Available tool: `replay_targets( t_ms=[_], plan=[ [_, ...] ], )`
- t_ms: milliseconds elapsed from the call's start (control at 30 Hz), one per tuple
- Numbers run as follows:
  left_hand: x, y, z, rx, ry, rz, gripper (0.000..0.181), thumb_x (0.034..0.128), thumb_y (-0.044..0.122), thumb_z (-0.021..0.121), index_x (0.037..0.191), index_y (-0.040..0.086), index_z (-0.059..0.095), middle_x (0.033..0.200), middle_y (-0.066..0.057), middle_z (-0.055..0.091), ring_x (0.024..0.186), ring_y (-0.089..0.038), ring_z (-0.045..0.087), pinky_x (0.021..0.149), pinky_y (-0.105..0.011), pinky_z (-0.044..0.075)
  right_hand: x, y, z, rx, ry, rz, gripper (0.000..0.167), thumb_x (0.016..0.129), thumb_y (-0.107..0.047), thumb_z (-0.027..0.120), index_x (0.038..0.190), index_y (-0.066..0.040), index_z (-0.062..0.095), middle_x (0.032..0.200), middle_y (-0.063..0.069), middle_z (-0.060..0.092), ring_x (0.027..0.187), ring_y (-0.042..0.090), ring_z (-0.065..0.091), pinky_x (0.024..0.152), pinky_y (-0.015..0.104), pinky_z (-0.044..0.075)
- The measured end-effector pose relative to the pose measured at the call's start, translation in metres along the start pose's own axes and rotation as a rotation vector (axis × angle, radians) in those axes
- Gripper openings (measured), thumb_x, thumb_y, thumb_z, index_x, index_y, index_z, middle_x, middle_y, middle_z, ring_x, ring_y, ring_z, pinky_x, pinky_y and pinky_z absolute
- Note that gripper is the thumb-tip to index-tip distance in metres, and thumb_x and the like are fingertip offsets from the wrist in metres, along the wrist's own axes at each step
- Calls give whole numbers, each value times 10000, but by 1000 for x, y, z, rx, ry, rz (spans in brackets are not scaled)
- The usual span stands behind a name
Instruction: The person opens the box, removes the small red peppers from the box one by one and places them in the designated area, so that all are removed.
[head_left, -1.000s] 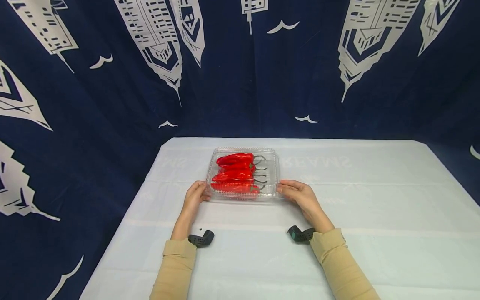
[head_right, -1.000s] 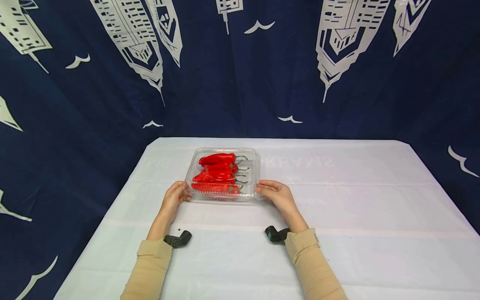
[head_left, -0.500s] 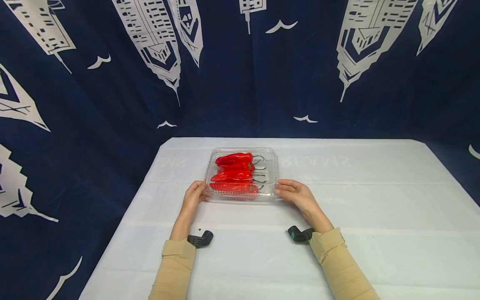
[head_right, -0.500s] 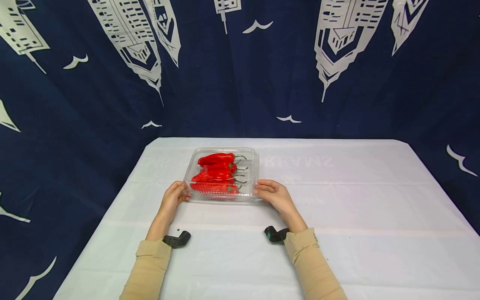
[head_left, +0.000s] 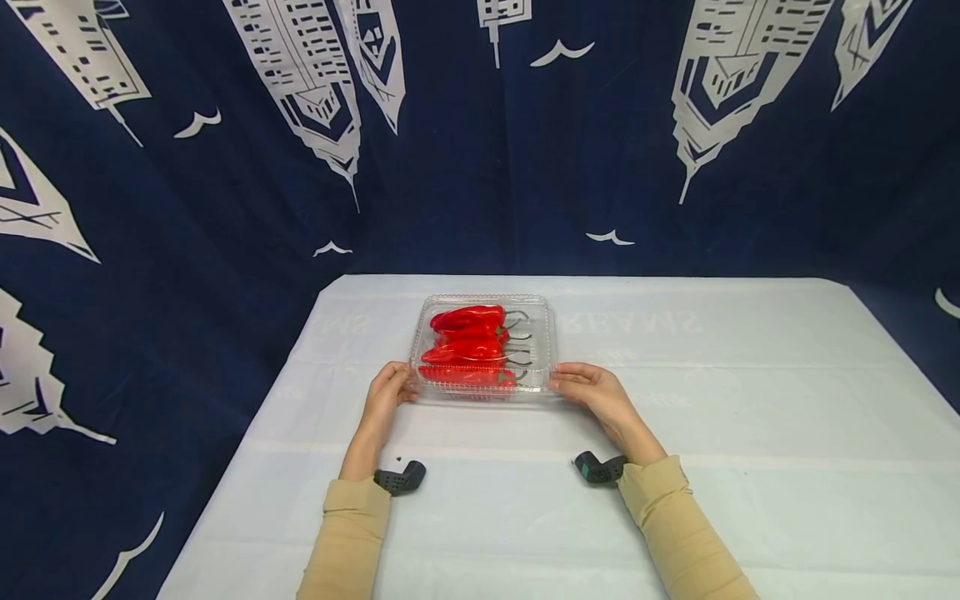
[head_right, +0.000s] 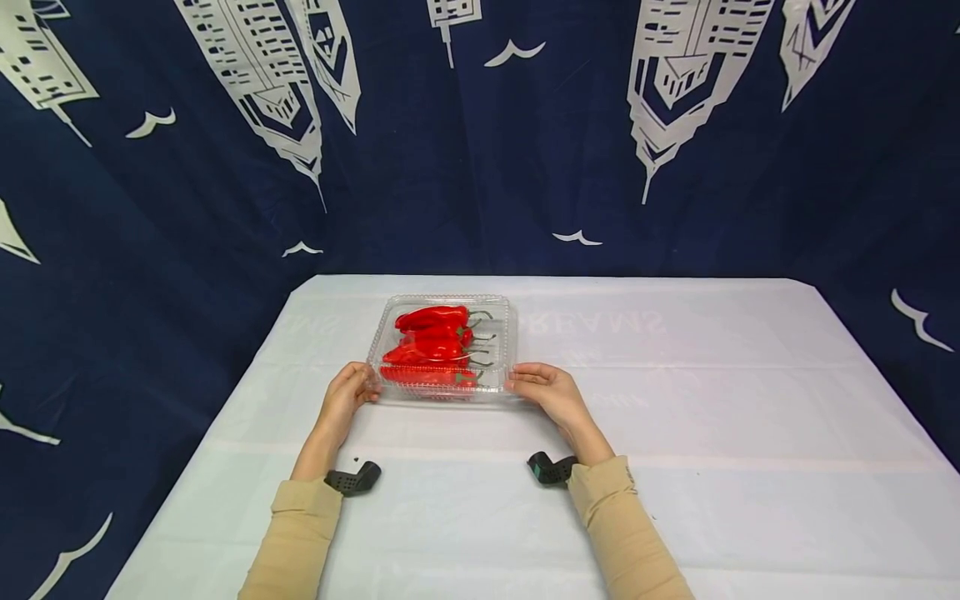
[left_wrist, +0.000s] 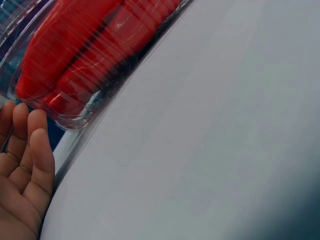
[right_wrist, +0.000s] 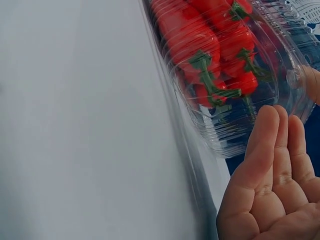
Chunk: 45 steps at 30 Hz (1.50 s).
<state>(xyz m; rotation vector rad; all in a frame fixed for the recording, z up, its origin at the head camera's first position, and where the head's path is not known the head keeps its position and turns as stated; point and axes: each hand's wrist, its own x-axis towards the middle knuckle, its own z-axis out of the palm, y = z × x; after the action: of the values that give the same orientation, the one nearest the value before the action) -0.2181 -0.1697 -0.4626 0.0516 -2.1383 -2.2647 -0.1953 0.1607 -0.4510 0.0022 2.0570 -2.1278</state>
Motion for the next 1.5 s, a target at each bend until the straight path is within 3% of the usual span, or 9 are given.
replay_targets(
  t_ms=[267,500,667,933,1033,1300,1500],
  plan=[
    [-11,17,4,25,-26,13,160,991,65,418,915,-46,504,822,-57,548,730,-134,578,669,-259,499,-2,-1,1,8,2,3,464,847,-83,667,1219,130,489,1050,55,669,889,36,625,810,228,491],
    [-1,0,1,14,-5,14,163,996,101,432,924,-22,512,812,-32,547,724,-116,571,647,-233,488,-1,0,3,7,31,-20,436,853,-61,644,1214,130,491,955,-19,682,865,27,632,781,216,496],
    [1,-4,0,18,3,28,173,995,119,441,925,-24,509,807,-42,548,723,-121,576,642,-229,493,0,3,4,-16,45,-54,406,853,-50,617,1205,112,499,929,-44,668,852,37,620,770,219,499],
    [-9,14,3,15,-27,14,160,992,70,419,920,-39,511,804,-41,549,737,-139,587,662,-250,499,-1,4,5,-33,-2,-69,468,854,-93,651,1238,89,454,1062,103,603,890,75,598,789,236,495],
    [-11,19,5,25,-25,6,156,990,58,416,923,-49,508,807,-44,550,741,-145,587,675,-262,501,-1,5,5,-32,-15,-74,502,841,-120,676,1243,73,446,1032,83,588,873,81,596,769,218,491],
    [0,1,0,14,0,-7,156,993,87,432,933,-33,512,821,-37,544,732,-124,583,652,-238,494,1,10,2,-41,-29,-103,556,820,-217,720,1223,71,466,941,-6,611,841,70,610,748,206,502],
    [1,-5,0,24,8,25,158,986,106,441,919,-17,514,800,-38,558,718,-120,580,633,-224,492,-1,7,4,-49,7,-83,450,818,-155,704,1156,80,521,897,-12,638,809,73,611,736,224,505]
  ],
)
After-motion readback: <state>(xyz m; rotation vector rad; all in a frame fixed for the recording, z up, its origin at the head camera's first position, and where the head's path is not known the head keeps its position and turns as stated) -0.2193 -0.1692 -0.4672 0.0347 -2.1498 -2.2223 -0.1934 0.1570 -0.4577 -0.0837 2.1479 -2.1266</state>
